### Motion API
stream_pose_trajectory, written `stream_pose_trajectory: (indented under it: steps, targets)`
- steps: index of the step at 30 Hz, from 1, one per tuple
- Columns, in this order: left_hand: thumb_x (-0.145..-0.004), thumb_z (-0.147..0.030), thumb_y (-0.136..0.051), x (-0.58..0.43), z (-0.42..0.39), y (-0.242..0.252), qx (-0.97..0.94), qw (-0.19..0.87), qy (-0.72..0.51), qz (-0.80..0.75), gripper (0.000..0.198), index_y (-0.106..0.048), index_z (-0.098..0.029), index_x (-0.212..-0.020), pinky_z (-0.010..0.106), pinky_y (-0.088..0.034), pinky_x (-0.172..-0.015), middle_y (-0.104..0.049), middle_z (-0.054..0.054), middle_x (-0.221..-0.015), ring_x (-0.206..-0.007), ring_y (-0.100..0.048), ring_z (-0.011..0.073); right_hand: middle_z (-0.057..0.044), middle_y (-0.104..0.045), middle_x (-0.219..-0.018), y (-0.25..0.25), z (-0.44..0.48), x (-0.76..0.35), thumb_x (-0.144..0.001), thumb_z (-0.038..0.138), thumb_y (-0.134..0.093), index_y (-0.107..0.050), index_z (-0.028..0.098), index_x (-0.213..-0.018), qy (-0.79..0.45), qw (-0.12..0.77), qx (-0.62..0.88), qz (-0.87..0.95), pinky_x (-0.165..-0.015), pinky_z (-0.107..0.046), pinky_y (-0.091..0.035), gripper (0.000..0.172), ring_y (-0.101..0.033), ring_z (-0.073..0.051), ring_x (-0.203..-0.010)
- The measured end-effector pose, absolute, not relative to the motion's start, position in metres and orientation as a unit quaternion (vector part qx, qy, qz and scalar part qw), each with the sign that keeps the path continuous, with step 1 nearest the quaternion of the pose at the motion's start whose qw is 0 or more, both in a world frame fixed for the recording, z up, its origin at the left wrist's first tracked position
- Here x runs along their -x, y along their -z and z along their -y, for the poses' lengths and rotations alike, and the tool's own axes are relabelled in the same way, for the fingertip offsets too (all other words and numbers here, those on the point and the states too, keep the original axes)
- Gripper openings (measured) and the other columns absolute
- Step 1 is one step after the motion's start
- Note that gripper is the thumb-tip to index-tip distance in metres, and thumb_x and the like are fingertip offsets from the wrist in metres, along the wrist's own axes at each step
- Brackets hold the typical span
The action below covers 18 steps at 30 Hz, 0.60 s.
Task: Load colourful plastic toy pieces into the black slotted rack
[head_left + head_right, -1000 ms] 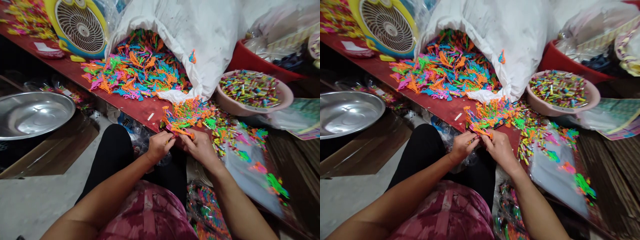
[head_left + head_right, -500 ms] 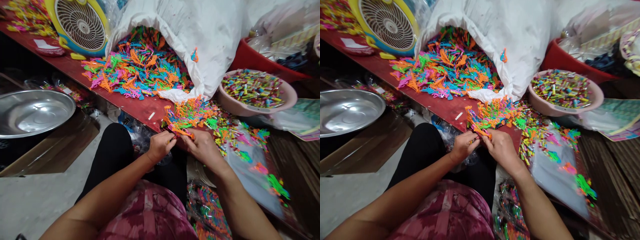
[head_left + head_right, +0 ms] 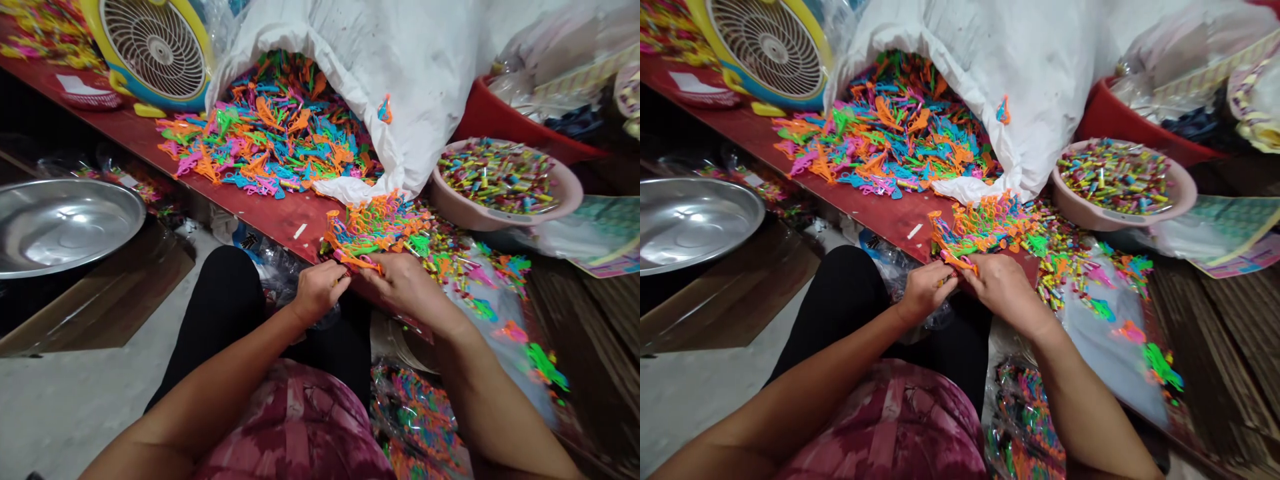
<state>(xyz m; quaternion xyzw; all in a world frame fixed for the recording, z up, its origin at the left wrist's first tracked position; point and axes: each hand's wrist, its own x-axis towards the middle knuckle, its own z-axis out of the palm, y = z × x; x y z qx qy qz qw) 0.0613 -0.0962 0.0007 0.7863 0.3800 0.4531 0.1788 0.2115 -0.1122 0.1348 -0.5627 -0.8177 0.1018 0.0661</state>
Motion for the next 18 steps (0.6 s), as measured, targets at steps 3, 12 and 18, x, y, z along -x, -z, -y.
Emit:
stream_pose_trajectory:
  steps: [3, 12, 18]
  targets:
    - [-0.094, -0.029, -0.055, -0.061, 0.096, 0.0, -0.779, 0.195, -0.46, -0.379, 0.018, -0.066, -0.019, -0.083, 0.025, -0.044, -0.068, -0.065, 0.002, -0.076, -0.072, -0.061, 0.0142, -0.002, -0.065, -0.064, -0.131, 0.113, -0.213, -0.093, 0.028, -0.05, -0.064, 0.017, -0.076, -0.147, 0.125, 0.564, 0.803, -0.057, -0.024, -0.033, 0.026, -0.053, -0.014, -0.056]
    - [-0.094, -0.029, -0.053, -0.06, 0.095, -0.001, -0.78, 0.211, -0.451, -0.379, 0.02, -0.064, -0.018, -0.081, 0.025, -0.044, -0.068, -0.063, 0.003, -0.075, -0.073, -0.06, 0.0148, 0.0, -0.061, -0.062, -0.112, 0.126, -0.216, -0.095, 0.032, -0.049, -0.063, 0.018, -0.076, -0.153, 0.207, 0.58, 0.773, -0.054, -0.024, -0.033, 0.027, -0.05, -0.013, -0.055]
    - [-0.094, -0.028, -0.051, -0.061, 0.096, 0.0, -0.784, 0.19, -0.454, -0.377, 0.022, -0.064, -0.019, -0.079, 0.025, -0.045, -0.068, -0.063, 0.002, -0.074, -0.071, -0.06, 0.014, -0.003, -0.065, -0.065, -0.125, 0.119, -0.212, -0.091, 0.029, -0.051, -0.067, 0.018, -0.078, -0.073, 0.157, 0.558, 0.811, -0.055, -0.025, -0.031, 0.023, -0.049, -0.014, -0.054]
